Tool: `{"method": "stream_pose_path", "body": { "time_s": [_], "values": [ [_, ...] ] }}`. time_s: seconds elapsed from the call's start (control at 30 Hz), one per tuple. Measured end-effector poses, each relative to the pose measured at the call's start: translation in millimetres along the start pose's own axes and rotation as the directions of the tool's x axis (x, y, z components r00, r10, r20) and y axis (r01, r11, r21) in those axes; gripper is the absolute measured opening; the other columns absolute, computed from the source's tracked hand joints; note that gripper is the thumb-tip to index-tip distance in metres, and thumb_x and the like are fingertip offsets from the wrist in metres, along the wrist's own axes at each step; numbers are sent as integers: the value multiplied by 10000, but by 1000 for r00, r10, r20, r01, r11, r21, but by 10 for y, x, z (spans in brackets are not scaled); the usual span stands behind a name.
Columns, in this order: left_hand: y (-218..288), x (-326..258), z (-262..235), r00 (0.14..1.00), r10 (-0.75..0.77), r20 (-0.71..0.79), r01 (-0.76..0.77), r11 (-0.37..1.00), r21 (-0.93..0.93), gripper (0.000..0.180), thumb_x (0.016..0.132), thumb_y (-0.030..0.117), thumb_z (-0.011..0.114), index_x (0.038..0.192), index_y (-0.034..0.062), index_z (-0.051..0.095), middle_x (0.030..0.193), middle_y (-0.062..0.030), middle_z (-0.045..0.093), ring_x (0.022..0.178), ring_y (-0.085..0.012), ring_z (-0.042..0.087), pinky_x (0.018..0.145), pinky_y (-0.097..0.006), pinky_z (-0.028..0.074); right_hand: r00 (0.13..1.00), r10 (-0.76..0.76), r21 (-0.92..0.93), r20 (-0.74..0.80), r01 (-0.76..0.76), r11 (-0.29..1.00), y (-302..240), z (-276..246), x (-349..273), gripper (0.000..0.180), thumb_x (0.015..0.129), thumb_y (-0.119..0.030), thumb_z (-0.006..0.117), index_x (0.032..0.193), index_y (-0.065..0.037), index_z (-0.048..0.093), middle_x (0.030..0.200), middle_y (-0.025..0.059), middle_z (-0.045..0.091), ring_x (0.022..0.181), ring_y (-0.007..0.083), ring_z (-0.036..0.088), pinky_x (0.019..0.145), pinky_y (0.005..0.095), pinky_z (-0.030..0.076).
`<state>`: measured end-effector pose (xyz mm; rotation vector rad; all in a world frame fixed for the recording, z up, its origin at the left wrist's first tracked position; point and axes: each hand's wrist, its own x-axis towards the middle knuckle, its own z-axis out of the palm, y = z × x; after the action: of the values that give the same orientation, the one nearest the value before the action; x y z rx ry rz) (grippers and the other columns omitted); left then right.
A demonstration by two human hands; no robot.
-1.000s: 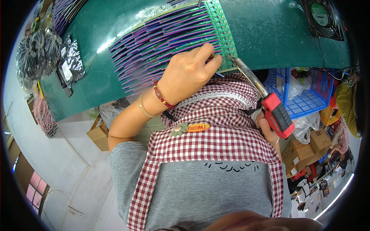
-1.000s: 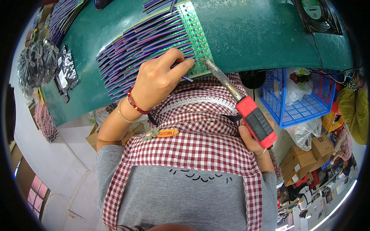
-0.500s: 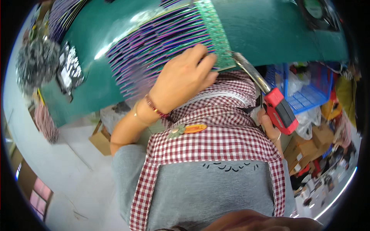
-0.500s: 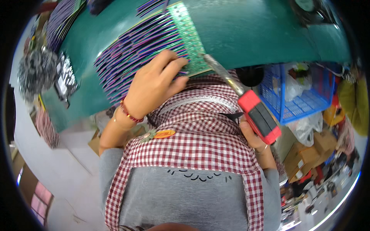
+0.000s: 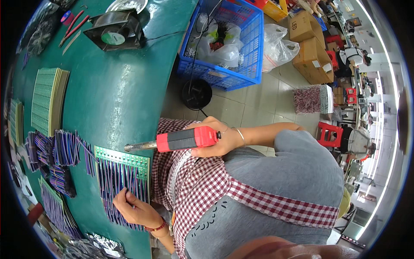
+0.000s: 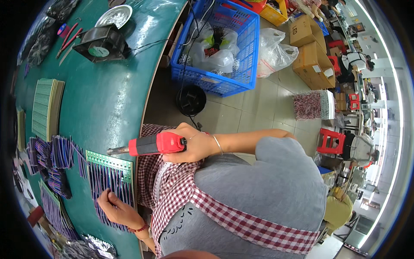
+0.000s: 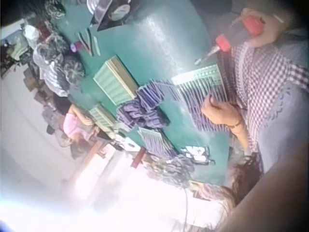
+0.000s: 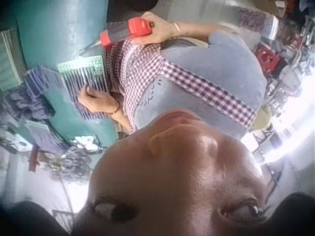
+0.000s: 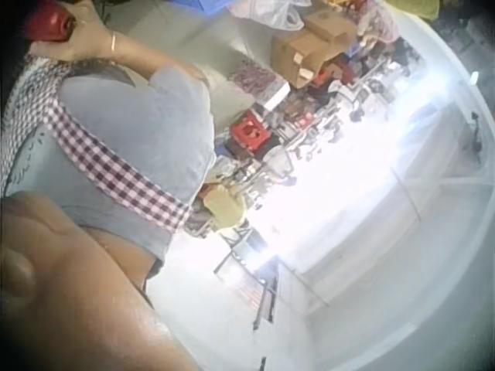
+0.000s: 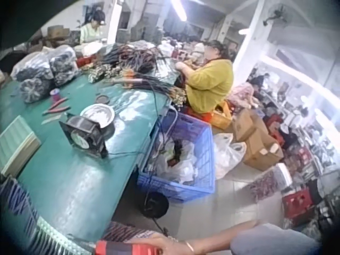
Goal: The person solders wires onto a green printed circuit board using a soldering iron.
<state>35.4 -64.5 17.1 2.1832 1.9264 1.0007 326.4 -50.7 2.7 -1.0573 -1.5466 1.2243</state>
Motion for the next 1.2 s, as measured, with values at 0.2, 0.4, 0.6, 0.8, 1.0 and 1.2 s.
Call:
{"method": "stream_pose_path", "body": {
  "time_s": [0.2, 0.4, 0.6, 0.8, 1.0, 1.2],
  "values": [
    [252, -133, 123, 922, -291, 256, 331, 934, -132, 122, 824, -50, 624, 939, -35, 585, 851, -132, 590, 730, -262, 590, 641, -343, 484, 975, 148, -52, 168, -141, 989, -35, -81, -29, 466, 762, -133, 785, 1161, 10, 592, 996, 62, 642, 813, 164, 594, 745, 320, 446],
    [231, -152, 68, 943, -171, 285, 199, 977, -74, 110, 796, -43, 649, 878, 20, 612, 864, -143, 573, 781, -321, 582, 664, -403, 478, 990, 101, -300, 99, -67, 952, 162, -108, -347, 352, 790, -188, 754, 1093, -41, 649, 839, 56, 649, 743, 207, 610, 706, 369, 464],
    [243, -15, 182, 963, -105, 250, 160, 964, -211, 173, 740, -52, 679, 894, 25, 663, 880, -99, 579, 765, -245, 601, 636, -332, 490, 866, 473, 95, 164, -491, 866, -22, -369, -460, 177, 877, -121, 647, 1019, -16, 649, 782, 81, 629, 695, 140, 602, 631, 300, 482],
    [169, -168, 194, 984, -82, 157, 97, 991, -89, 224, 732, -24, 638, 949, 30, 661, 837, -82, 553, 717, -224, 594, 592, -317, 502, 887, 316, 246, 336, -407, 880, 74, -324, -305, 472, 935, -163, 564, 1321, 51, 398, 717, 63, 493, 590, 154, 471, 607, 323, 430],
    [93, -154, 203, 990, 3, 140, 8, 997, -76, 256, 724, -14, 663, 976, 28, 665, 849, -79, 568, 700, -209, 607, 566, -305, 501, 891, 324, 229, 319, -404, 885, 71, -250, -294, 468, 937, -195, 580, 1297, 41, 399, 678, 66, 491, 559, 151, 476, 580, 326, 436],
    [99, -117, 232, 991, 41, 131, -27, 994, -106, 283, 700, -41, 664, 976, 21, 672, 861, -86, 583, 687, -208, 620, 558, -307, 506, 878, 339, 230, 339, -427, 875, 43, -305, -284, 407, 856, -18, 558, 1243, 89, 490, 726, 82, 571, 620, 152, 541, 596, 292, 460]
  ]
}}
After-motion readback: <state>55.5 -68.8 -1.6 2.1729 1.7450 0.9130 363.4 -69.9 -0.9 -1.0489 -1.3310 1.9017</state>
